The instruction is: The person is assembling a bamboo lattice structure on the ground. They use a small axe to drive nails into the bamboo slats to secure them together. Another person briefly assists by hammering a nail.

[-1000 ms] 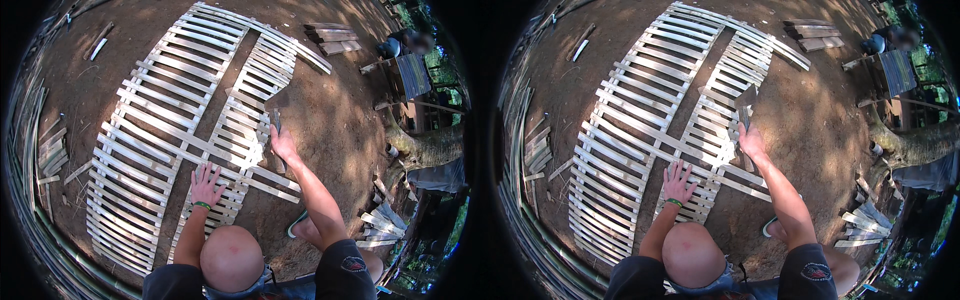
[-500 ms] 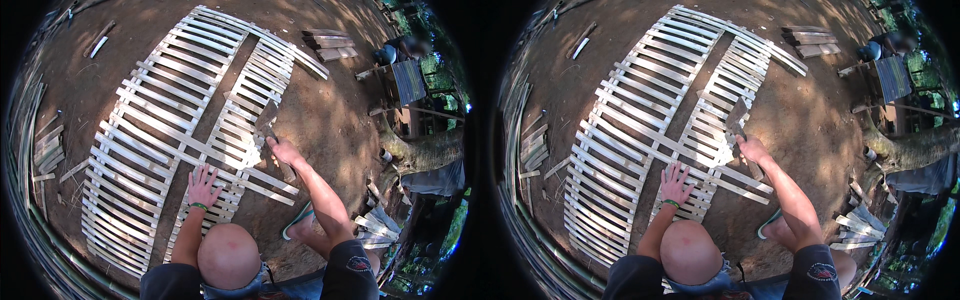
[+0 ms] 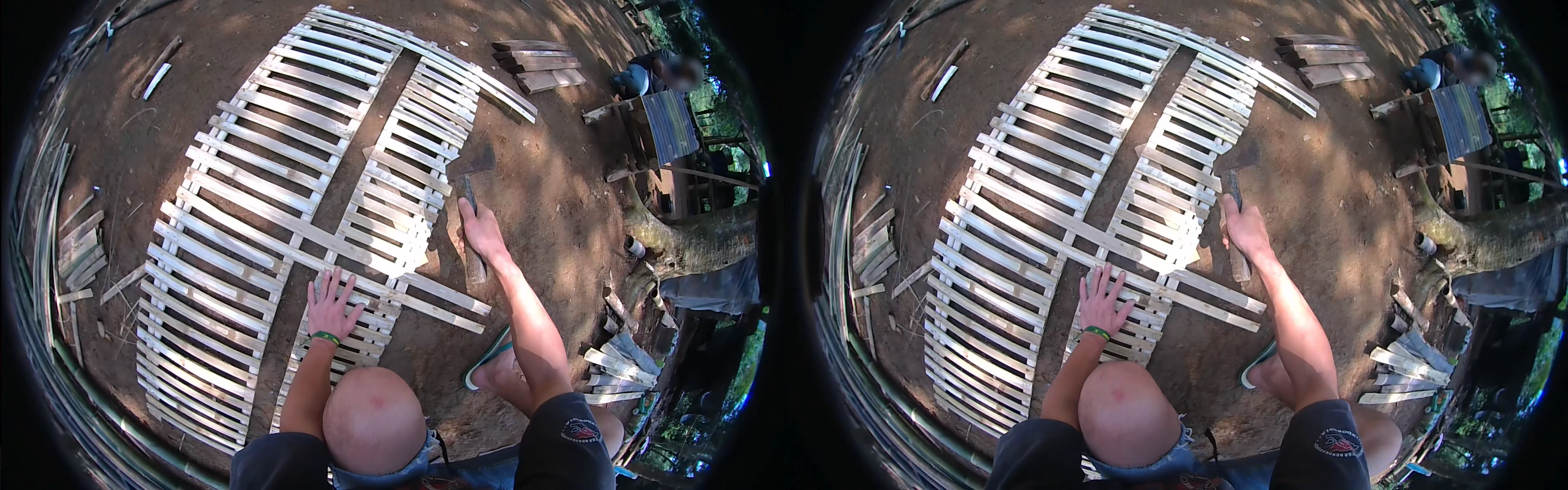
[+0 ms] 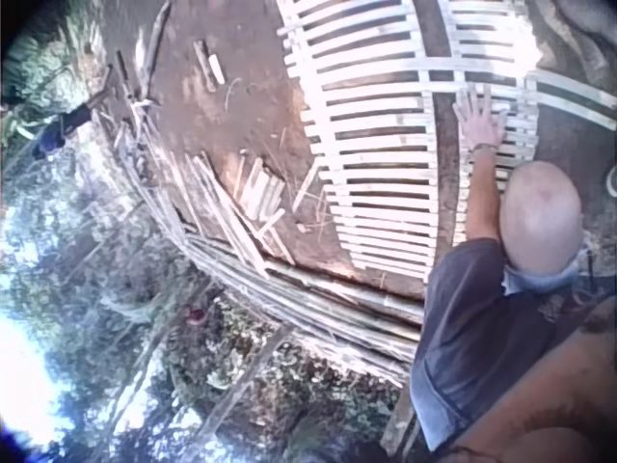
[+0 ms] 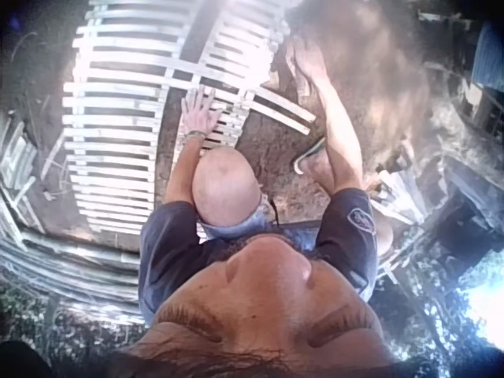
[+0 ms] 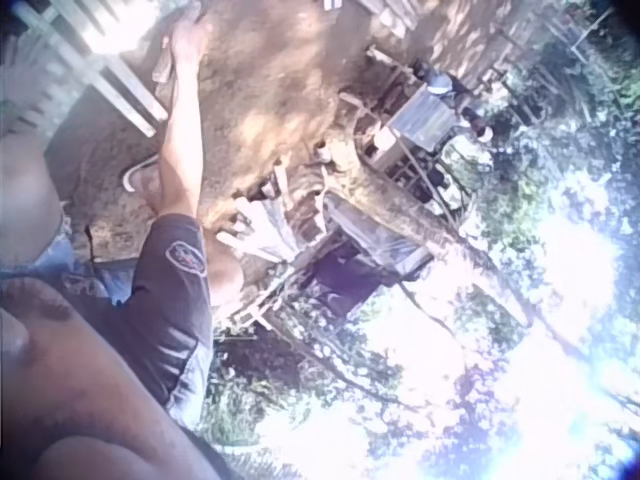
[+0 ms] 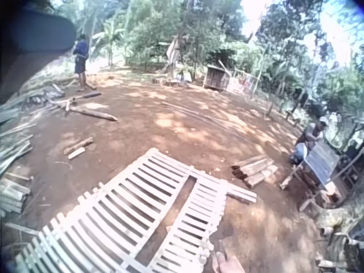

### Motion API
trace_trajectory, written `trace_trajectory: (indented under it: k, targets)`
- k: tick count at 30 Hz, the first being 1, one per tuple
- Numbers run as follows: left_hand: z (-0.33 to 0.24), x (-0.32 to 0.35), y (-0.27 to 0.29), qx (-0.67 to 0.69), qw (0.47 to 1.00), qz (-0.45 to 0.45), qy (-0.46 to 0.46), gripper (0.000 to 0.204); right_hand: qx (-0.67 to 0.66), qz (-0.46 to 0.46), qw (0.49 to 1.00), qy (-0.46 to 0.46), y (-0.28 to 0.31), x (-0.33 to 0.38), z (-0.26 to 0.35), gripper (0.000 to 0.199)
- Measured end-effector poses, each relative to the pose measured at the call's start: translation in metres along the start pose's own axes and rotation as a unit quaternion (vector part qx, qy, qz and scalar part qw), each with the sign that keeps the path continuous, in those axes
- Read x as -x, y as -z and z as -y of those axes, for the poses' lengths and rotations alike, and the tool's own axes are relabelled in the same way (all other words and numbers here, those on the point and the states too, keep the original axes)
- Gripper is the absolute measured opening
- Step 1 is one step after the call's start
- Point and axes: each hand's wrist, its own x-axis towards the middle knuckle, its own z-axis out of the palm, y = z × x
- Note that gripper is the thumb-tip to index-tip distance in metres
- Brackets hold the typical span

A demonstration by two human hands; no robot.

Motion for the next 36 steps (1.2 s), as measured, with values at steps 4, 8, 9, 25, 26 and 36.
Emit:
trace_trajectory:
  k: [4,8,9,25,26,36]
  targets:
    - [-0.003,-0.002,-0.001,-0.005,1.0,0.004,-0.002,0.074,-0.061,-0.063,0.995,0.041,0.017,-0.037,0.024,0.05]
    - [-0.006,-0.005,-0.001,-0.008,1.0,0.005,-0.003,0.074,-0.03,-0.084,0.995,0.046,-0.001,-0.051,0.01,0.049]
    - [-0.004,-0.003,0.0,-0.006,1.0,0.003,-0.002,0.074,-0.008,-0.078,0.996,0.045,-0.01,-0.047,0.008,0.05]
    - [-0.003,-0.001,0.001,-0.001,1.0,0.014,0.004,0.073,0.224,0.131,0.965,-0.03,-0.005,-0.011,-0.031,0.062]
    - [-0.003,0.0,0.001,0.0,1.0,0.01,0.005,0.073,0.172,0.11,0.978,-0.051,-0.003,-0.006,-0.032,0.061]
    - [-0.003,-0.005,-0.001,0.001,1.0,0.003,0.0,0.076,0.253,-0.227,0.937,-0.079,0.023,-0.046,-0.191,0.046]
